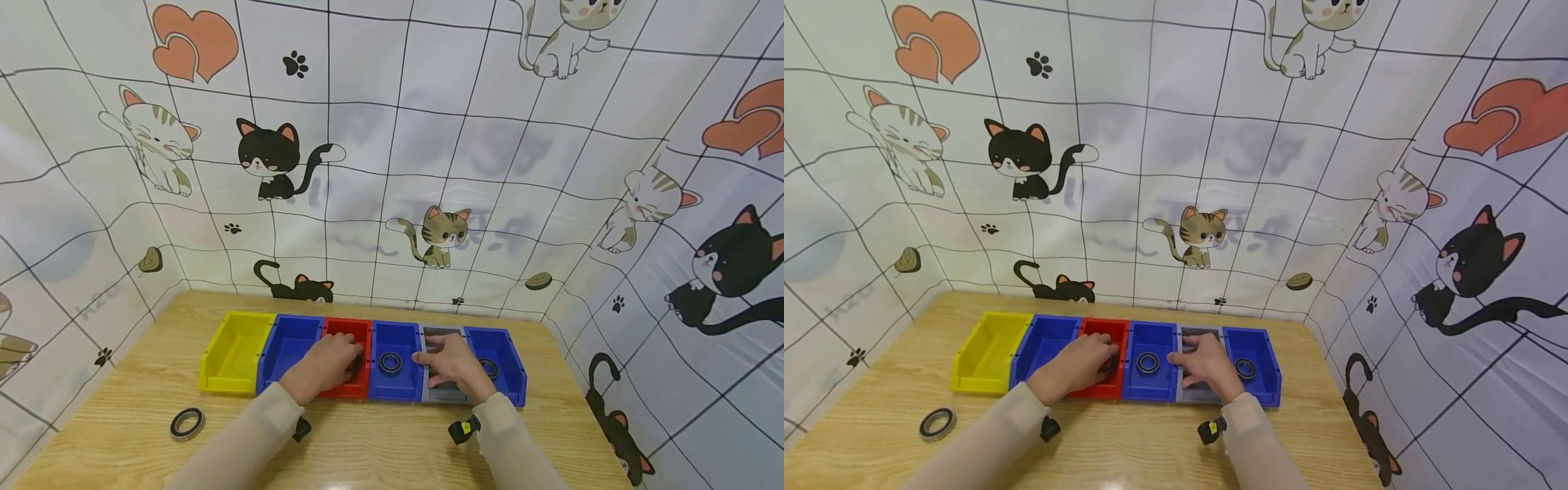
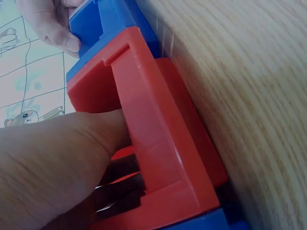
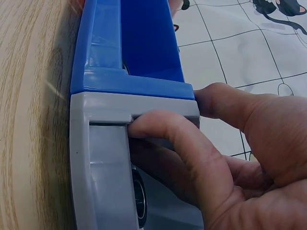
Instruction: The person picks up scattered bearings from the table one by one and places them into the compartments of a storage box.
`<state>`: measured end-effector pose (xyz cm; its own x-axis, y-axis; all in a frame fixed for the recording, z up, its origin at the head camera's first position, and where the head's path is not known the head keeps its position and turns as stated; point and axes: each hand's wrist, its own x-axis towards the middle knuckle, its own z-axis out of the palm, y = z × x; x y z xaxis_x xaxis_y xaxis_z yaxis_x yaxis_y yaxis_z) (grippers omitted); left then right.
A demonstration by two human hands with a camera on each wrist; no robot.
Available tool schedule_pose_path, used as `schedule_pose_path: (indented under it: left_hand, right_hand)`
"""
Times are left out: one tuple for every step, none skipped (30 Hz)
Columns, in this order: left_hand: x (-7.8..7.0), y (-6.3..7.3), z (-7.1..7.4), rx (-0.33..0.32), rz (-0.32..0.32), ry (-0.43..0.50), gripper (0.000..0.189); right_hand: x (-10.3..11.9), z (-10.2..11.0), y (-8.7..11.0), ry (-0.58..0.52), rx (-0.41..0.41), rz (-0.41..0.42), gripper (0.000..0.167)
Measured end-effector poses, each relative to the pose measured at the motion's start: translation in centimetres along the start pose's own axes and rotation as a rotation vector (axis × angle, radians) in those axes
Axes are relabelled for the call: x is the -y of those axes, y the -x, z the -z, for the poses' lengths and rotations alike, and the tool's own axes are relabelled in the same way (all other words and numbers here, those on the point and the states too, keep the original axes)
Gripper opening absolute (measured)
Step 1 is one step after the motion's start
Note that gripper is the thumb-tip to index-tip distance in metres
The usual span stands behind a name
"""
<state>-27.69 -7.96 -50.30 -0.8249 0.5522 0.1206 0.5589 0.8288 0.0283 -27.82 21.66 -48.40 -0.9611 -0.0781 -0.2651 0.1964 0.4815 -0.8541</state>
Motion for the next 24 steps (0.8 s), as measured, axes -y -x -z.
schedule_pose_path:
  left_hand:
    - [0.0, 0.1, 0.1, -0.005, -0.001, 0.005, 0.022]
    - [-0.1, 0.1, 0.2, -0.011, -0.001, 0.01, 0.023]
    - [-0.1, 0.2, 0.3, -0.016, -0.003, 0.015, 0.024]
    - [-0.1, 0.4, 0.5, -0.023, -0.003, 0.022, 0.025]
    - [-0.2, 0.6, 0.7, -0.029, -0.003, 0.034, 0.026]
    - [-0.2, 0.9, 0.9, -0.038, -0.006, 0.048, 0.027]
    - [-0.3, 1.2, 1.2, -0.053, -0.012, 0.062, 0.028]
    - [-0.3, 1.5, 1.4, -0.065, -0.02, 0.075, 0.027]
    - [-0.2, 1.9, 1.6, -0.077, -0.026, 0.089, 0.027]
    - [-0.2, 2.4, 1.9, -0.089, -0.031, 0.106, 0.027]
    - [-0.1, 2.9, 2.1, -0.099, -0.037, 0.122, 0.027]
    - [0.0, 3.4, 2.3, -0.11, -0.044, 0.133, 0.027]
    - [0.1, 4.0, 2.5, -0.119, -0.05, 0.143, 0.027]
    - [0.2, 4.5, 2.7, -0.124, -0.053, 0.156, 0.026]
    - [0.3, 5.1, 3.0, -0.131, -0.057, 0.162, 0.027]
    - [0.4, 5.7, 3.3, -0.136, -0.06, 0.168, 0.027]
    - [0.4, 6.3, 3.5, -0.142, -0.067, 0.172, 0.027]
    - [0.5, 6.9, 3.7, -0.153, -0.075, 0.178, 0.027]
    - [0.6, 7.5, 3.8, -0.163, -0.083, 0.182, 0.027]
    - [0.7, 8.1, 3.9, -0.174, -0.09, 0.182, 0.028]
    - [0.8, 8.8, 4.0, -0.188, -0.098, 0.175, 0.028]
    - [1.0, 9.4, 4.0, -0.202, -0.111, 0.175, 0.029]
    - [1.2, 10.0, 4.0, -0.217, -0.122, 0.172, 0.028]
    - [1.4, 10.6, 4.0, -0.229, -0.13, 0.17, 0.028]
  right_hand:
    - [0.0, 0.0, 0.0, 0.0, 0.001, 0.002, 0.072]
    - [0.0, 0.0, 0.0, 0.0, 0.001, 0.004, 0.072]
    - [0.0, 0.0, 0.0, -0.001, 0.002, 0.005, 0.072]
    - [0.0, 0.1, 0.0, 0.0, 0.004, 0.009, 0.072]
    - [0.0, 0.1, 0.0, -0.003, 0.004, 0.009, 0.072]
    - [-0.1, 0.1, 0.0, -0.003, 0.005, 0.01, 0.072]
    - [-0.1, 0.1, 0.0, -0.005, 0.006, 0.01, 0.072]
    - [-0.1, 0.1, 0.0, -0.005, 0.006, 0.011, 0.072]
    - [-0.1, 0.1, 0.1, -0.004, 0.006, 0.011, 0.072]
    - [-0.1, 0.0, 0.0, -0.004, 0.005, 0.01, 0.072]
    - [-0.1, 0.0, 0.0, -0.003, 0.004, 0.009, 0.072]
    - [-0.1, 0.0, 0.0, -0.001, 0.003, 0.009, 0.072]
    - [-0.1, 0.0, 0.0, 0.0, 0.001, 0.009, 0.072]
    - [-0.1, 0.0, 0.0, 0.002, -0.001, 0.009, 0.072]
    - [-0.2, 0.0, 0.0, 0.003, -0.003, 0.009, 0.072]
    - [-0.2, 0.0, 0.1, 0.002, -0.004, 0.01, 0.072]
    - [-0.2, 0.0, 0.1, 0.003, -0.005, 0.013, 0.072]
    - [-0.2, 0.0, 0.1, 0.003, -0.006, 0.014, 0.072]
    - [-0.2, 0.0, 0.1, 0.004, -0.008, 0.015, 0.073]
    - [-0.3, 0.0, 0.1, 0.004, -0.008, 0.015, 0.073]
    - [-0.3, 0.0, 0.1, 0.004, -0.009, 0.015, 0.073]
    - [-0.3, 0.0, 0.0, 0.003, -0.009, 0.015, 0.073]
    - [-0.3, 0.0, 0.0, 0.003, -0.008, 0.015, 0.073]
    - [-0.4, 0.0, 0.0, 0.002, -0.007, 0.015, 0.073]
